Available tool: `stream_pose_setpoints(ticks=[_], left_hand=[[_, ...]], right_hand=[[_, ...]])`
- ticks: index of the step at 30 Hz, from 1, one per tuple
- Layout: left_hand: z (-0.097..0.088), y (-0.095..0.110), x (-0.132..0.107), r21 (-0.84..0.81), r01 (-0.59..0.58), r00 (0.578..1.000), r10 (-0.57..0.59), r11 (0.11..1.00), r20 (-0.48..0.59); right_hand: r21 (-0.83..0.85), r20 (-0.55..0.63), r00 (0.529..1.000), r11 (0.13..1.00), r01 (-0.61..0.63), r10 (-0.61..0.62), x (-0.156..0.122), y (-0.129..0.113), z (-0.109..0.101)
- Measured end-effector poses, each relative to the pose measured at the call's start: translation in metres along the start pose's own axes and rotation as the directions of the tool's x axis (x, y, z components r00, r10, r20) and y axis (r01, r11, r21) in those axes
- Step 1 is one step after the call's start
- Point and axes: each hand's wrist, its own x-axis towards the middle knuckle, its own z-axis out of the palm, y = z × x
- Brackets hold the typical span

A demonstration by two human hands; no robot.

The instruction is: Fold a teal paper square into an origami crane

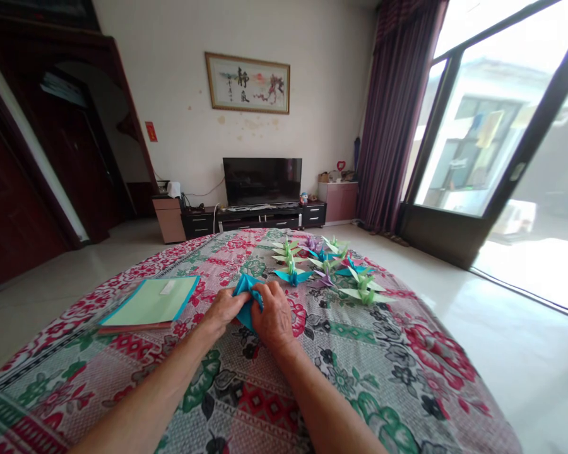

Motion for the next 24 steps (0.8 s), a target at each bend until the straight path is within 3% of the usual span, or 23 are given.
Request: stream_pose_setpoints(ticks=[11, 24], left_hand=[[-0.011, 0.003, 0.000, -0.193, 0.081, 0.990, -0.055, 0.978, 0.132], [-0.013, 0.000, 0.004, -0.184, 0.119, 0.989, -0.101, 0.976, 0.104]], right_hand=[[-0.057, 0.050, 0.995, 0.994, 0.088, -0.086, 0.001, -0.012, -0.008], [0.022, 0.070, 0.993, 0.996, 0.090, -0.092, -0.001, -0.012, -0.006]])
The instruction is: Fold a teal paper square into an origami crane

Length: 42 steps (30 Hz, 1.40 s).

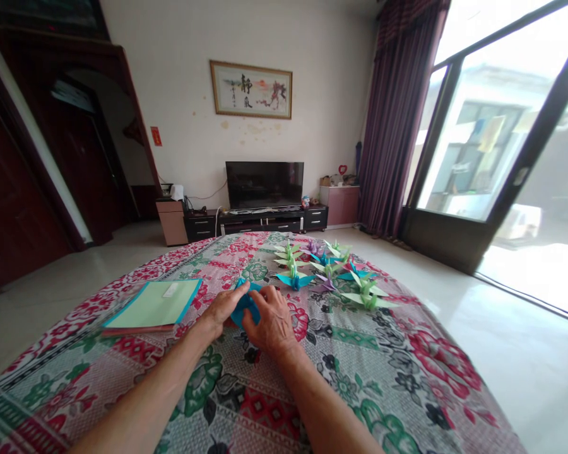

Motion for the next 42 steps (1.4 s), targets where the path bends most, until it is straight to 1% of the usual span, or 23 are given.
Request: stream_pose_setpoints(ticks=[3, 5, 6, 8, 9, 11, 13, 15, 18, 21, 23, 25, 28, 31, 33, 36, 39, 42], left_hand=[[-0.003, 0.000, 0.002, -0.034, 0.009, 1.000, -0.009, 0.999, 0.019], [-0.005, 0.000, 0.003, -0.077, 0.002, 0.999, 0.000, 0.997, 0.034], [-0.006, 0.000, 0.003, -0.091, -0.005, 0.999, 0.007, 0.996, 0.032], [-0.007, 0.001, 0.004, -0.095, -0.031, 0.999, 0.032, 0.995, 0.007], [-0.007, 0.001, 0.005, -0.085, -0.056, 0.998, 0.054, 0.995, -0.016], [-0.007, 0.000, 0.006, -0.053, -0.128, 0.990, 0.125, 0.990, -0.063], [-0.006, -0.002, 0.007, -0.006, -0.208, 0.974, 0.206, 0.978, -0.095], [-0.006, -0.005, 0.009, 0.034, -0.272, 0.955, 0.274, 0.962, -0.114], [-0.006, -0.007, 0.011, 0.034, -0.329, 0.932, 0.330, 0.944, -0.148], [-0.007, -0.009, 0.011, -0.030, -0.349, 0.925, 0.339, 0.937, -0.173], [-0.008, -0.010, 0.010, -0.079, -0.345, 0.930, 0.329, 0.935, -0.165], [-0.008, -0.011, 0.008, -0.124, -0.337, 0.937, 0.320, 0.933, -0.141], [-0.008, -0.013, 0.007, -0.182, -0.328, 0.945, 0.321, 0.927, -0.070], [-0.007, -0.016, 0.007, -0.200, -0.338, 0.939, 0.343, 0.920, -0.011], [-0.008, -0.017, 0.008, -0.195, -0.350, 0.934, 0.358, 0.916, 0.006], [-0.008, -0.018, 0.009, -0.185, -0.342, 0.936, 0.351, 0.921, 0.018], [-0.008, -0.016, 0.008, -0.193, -0.296, 0.952, 0.306, 0.936, 0.026], [-0.007, -0.012, 0.006, -0.249, -0.246, 0.963, 0.264, 0.937, 0.044]], right_hand=[[0.162, 0.012, 1.000, 0.987, -0.011, 0.010, 0.000, 0.000, -0.002], [0.291, 0.000, 0.999, 0.956, -0.036, 0.037, 0.000, 0.002, -0.003], [0.347, -0.017, 0.997, 0.935, -0.066, 0.077, 0.001, 0.004, -0.002], [0.449, -0.047, 0.976, 0.877, -0.171, 0.214, 0.002, 0.009, 0.001], [0.507, -0.049, 0.952, 0.829, -0.237, 0.302, 0.003, 0.012, 0.003], [0.630, 0.047, 0.892, 0.680, -0.375, 0.449, 0.004, 0.017, 0.007], [0.697, 0.177, 0.843, 0.540, -0.472, 0.509, 0.005, 0.019, 0.010], [0.717, 0.285, 0.805, 0.442, -0.539, 0.520, 0.006, 0.019, 0.011], [0.748, 0.393, 0.760, 0.300, -0.592, 0.518, 0.005, 0.017, 0.011], [0.787, 0.469, 0.739, 0.150, -0.598, 0.484, 0.005, 0.017, 0.012], [0.797, 0.497, 0.734, 0.092, -0.597, 0.464, 0.004, 0.018, 0.012], [0.794, 0.509, 0.727, 0.077, -0.604, 0.460, 0.004, 0.018, 0.012], [0.776, 0.522, 0.715, 0.090, -0.625, 0.465, 0.005, 0.018, 0.012], [0.768, 0.526, 0.707, 0.094, -0.634, 0.473, 0.005, 0.017, 0.012], [0.768, 0.518, 0.707, 0.103, -0.632, 0.482, 0.005, 0.017, 0.011], [0.751, 0.515, 0.708, 0.145, -0.644, 0.483, 0.005, 0.017, 0.010], [0.731, 0.509, 0.706, 0.184, -0.657, 0.493, 0.006, 0.016, 0.009], [0.728, 0.496, 0.702, 0.196, -0.657, 0.512, 0.006, 0.015, 0.007]])
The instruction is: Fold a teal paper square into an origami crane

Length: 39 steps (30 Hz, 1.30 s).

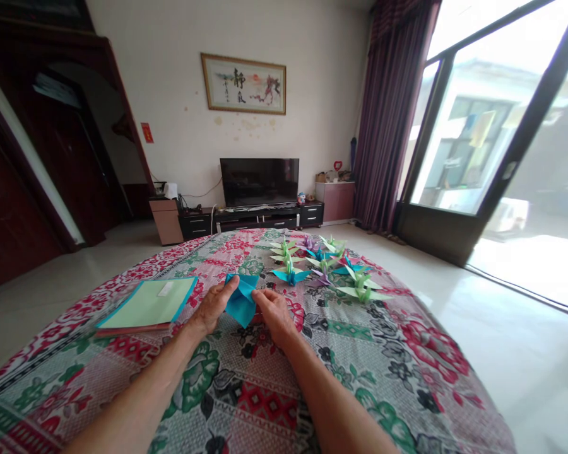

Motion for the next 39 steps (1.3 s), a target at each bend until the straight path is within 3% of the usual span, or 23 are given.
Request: stream_pose_setpoints(ticks=[6, 12, 18, 22, 26, 31, 39], left_hand=[[0.003, 0.005, -0.001, -0.141, 0.001, 1.000, -0.001, 0.990, 0.006], [0.003, 0.000, 0.001, -0.078, -0.076, 0.997, 0.074, 0.994, -0.019], [0.000, -0.005, 0.003, -0.081, -0.076, 0.996, 0.072, 0.994, -0.051], [0.000, -0.006, 0.003, -0.056, -0.095, 0.993, 0.090, 0.994, -0.080], [0.002, -0.009, 0.003, -0.017, -0.144, 0.985, 0.142, 0.989, -0.097], [0.006, -0.011, 0.001, 0.006, -0.154, 0.983, 0.154, 0.988, -0.097], [0.012, -0.009, -0.005, 0.129, -0.221, 0.973, 0.227, 0.967, -0.033]], right_hand=[[-0.065, 0.021, 0.999, 0.997, 0.032, -0.031, 0.001, 0.001, 0.000], [-0.049, 0.071, 0.996, 0.997, 0.051, -0.047, 0.000, 0.001, -0.001], [-0.170, 0.126, 0.986, 0.977, 0.129, -0.108, -0.003, -0.001, -0.001], [-0.280, 0.076, 0.975, 0.934, 0.221, -0.208, -0.001, 0.004, 0.001], [-0.472, -0.044, 0.936, 0.833, 0.290, -0.350, 0.000, 0.009, 0.004], [-0.649, -0.176, 0.884, 0.726, 0.228, -0.434, 0.000, 0.010, 0.005], [-0.711, -0.260, 0.857, 0.689, 0.141, -0.445, 0.001, 0.007, 0.004]])
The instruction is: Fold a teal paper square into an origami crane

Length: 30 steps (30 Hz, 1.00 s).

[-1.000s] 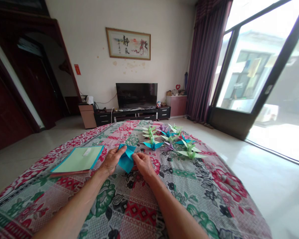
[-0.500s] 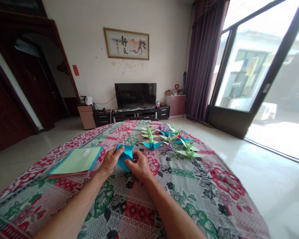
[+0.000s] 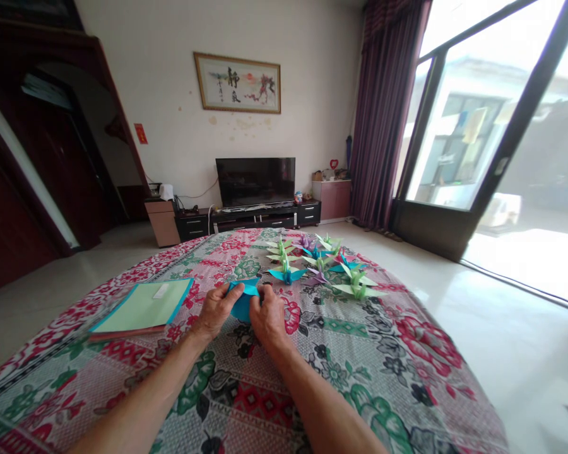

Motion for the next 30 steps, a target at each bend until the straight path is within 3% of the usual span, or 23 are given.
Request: stream_pose_setpoints(ticks=[4, 7, 9, 13, 17, 26, 30], left_hand=[[-0.001, -0.003, 0.004, -0.106, 0.075, 0.993, -0.083, 0.992, -0.081], [-0.005, -0.002, 0.009, -0.305, 0.170, 0.968, -0.217, 0.937, -0.127], [-0.009, 0.001, 0.011, -0.410, 0.220, 0.952, -0.287, 0.885, -0.109], [-0.012, 0.004, 0.012, -0.498, 0.275, 0.930, -0.360, 0.823, -0.080], [-0.009, 0.005, 0.011, -0.488, 0.295, 0.922, -0.378, 0.821, -0.079], [-0.005, 0.007, 0.009, -0.465, 0.263, 0.945, -0.322, 0.845, -0.052], [-0.006, 0.003, 0.009, -0.402, 0.227, 0.962, -0.268, 0.887, -0.048]], right_hand=[[0.188, 0.100, 0.995, 0.982, -0.006, -0.013, -0.003, -0.005, -0.004], [0.411, 0.244, 0.958, 0.911, 0.037, -0.149, -0.006, -0.008, -0.008], [0.455, 0.238, 0.942, 0.884, 0.105, -0.235, -0.007, -0.007, -0.010], [0.287, 0.084, 0.918, 0.892, 0.350, -0.387, -0.005, -0.002, -0.009], [0.123, -0.002, 0.848, 0.842, 0.526, -0.530, -0.004, -0.001, -0.008], [-0.011, 0.049, 0.763, 0.764, 0.645, -0.644, -0.003, -0.002, -0.013], [-0.058, 0.066, 0.752, 0.750, 0.659, -0.655, -0.003, -0.001, -0.014]])
